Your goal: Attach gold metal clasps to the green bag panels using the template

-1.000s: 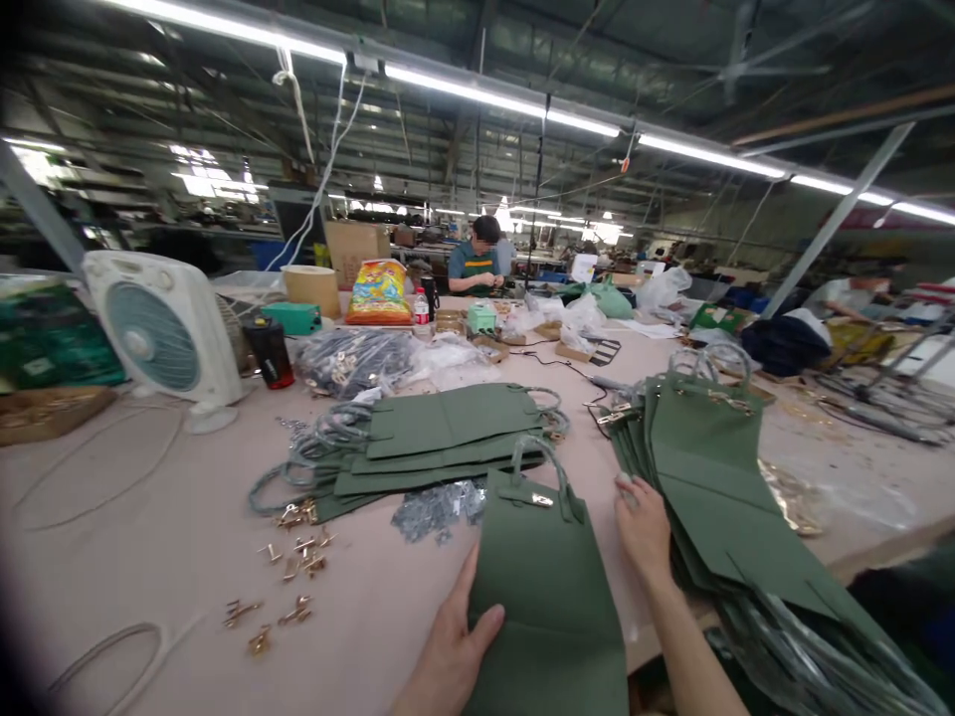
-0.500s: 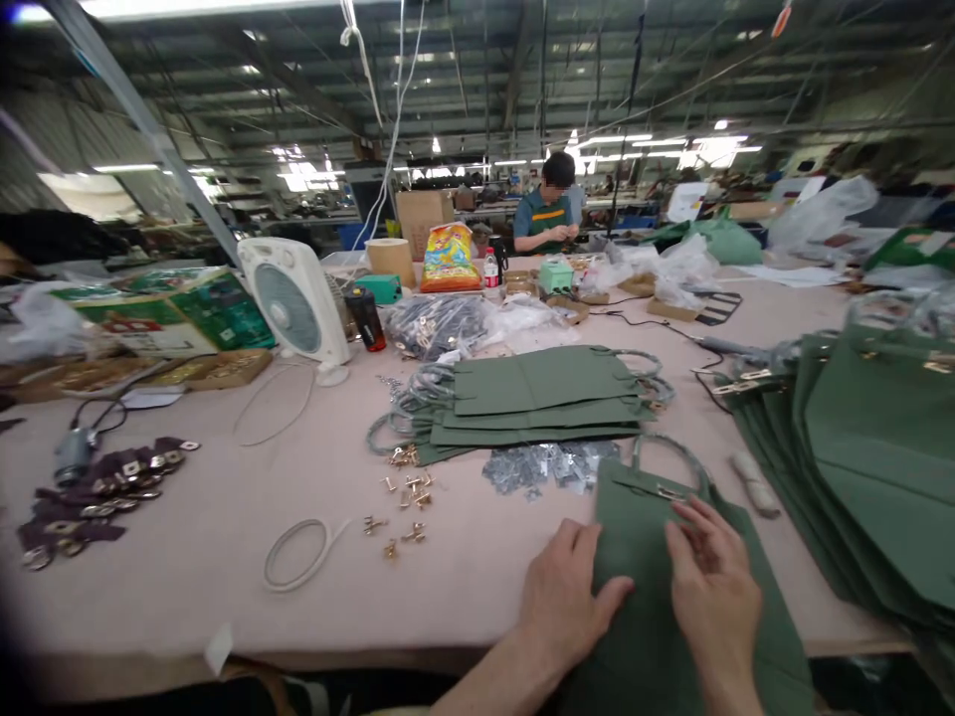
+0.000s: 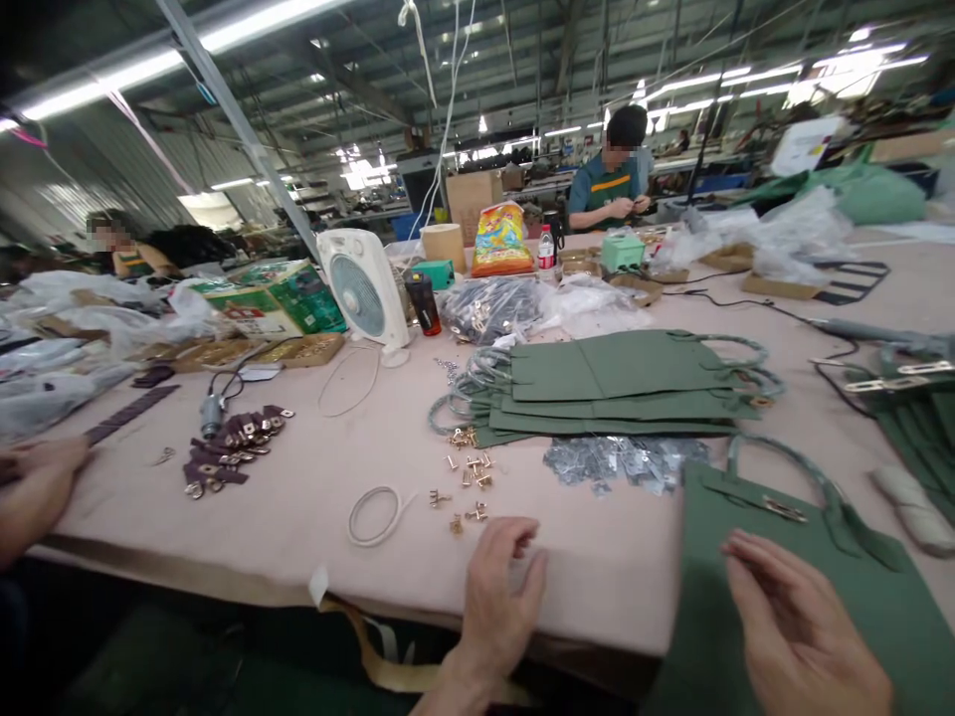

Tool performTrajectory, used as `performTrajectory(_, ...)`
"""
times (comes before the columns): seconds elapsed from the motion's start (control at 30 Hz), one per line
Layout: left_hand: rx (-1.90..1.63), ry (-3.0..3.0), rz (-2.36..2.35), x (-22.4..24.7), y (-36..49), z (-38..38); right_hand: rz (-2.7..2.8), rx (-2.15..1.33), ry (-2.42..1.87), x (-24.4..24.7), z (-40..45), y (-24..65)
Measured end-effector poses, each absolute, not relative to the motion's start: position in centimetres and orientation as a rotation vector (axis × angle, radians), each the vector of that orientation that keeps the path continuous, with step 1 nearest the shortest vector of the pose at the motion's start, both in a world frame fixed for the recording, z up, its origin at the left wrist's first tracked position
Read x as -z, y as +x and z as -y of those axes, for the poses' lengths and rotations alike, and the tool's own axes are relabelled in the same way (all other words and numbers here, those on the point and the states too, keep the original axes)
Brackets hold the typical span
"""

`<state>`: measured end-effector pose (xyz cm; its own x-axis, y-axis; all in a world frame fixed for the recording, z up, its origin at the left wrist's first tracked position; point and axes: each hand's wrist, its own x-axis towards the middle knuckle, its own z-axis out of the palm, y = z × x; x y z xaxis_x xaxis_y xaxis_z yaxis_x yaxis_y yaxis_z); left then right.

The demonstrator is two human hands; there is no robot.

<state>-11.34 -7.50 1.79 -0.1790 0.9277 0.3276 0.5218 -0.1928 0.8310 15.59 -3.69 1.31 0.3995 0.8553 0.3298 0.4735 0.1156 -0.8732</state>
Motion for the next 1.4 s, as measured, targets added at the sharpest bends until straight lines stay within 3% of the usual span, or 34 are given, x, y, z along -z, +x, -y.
performTrajectory(0.17,-1.282,1.682,-2.124,-2.1,-18.4,7.8,1.500,-0.662,-1.425,-0.3,3.2,14.6)
performTrajectory(0.3,-1.139,1.709,-2.142,-1.6,-20.7,7.7,1.732,-0.670,-1.289,0.1,2.6,12.5)
performTrajectory(0.57,-1.232,1.670,-1.904,-0.6,-20.2,8.1,1.972,-0.793,-1.118,-0.4,2.4,10.1)
performTrajectory(0.8,-1.542,0.896,-1.316,-1.3,-15.8,7.5,1.912,-0.940,-1.095,-1.3,2.6,9.3)
performTrajectory(1.03,-1.429,0.449,-0.809,-2.8,-11.1,8.2,1.810,-1.063,-0.993,-4.5,4.3,7.4)
performTrajectory(1.4,-1.432,0.309,-0.651,-4.1,-10.0,9.2,1.815,-0.936,-0.959,-4.7,5.1,7.2)
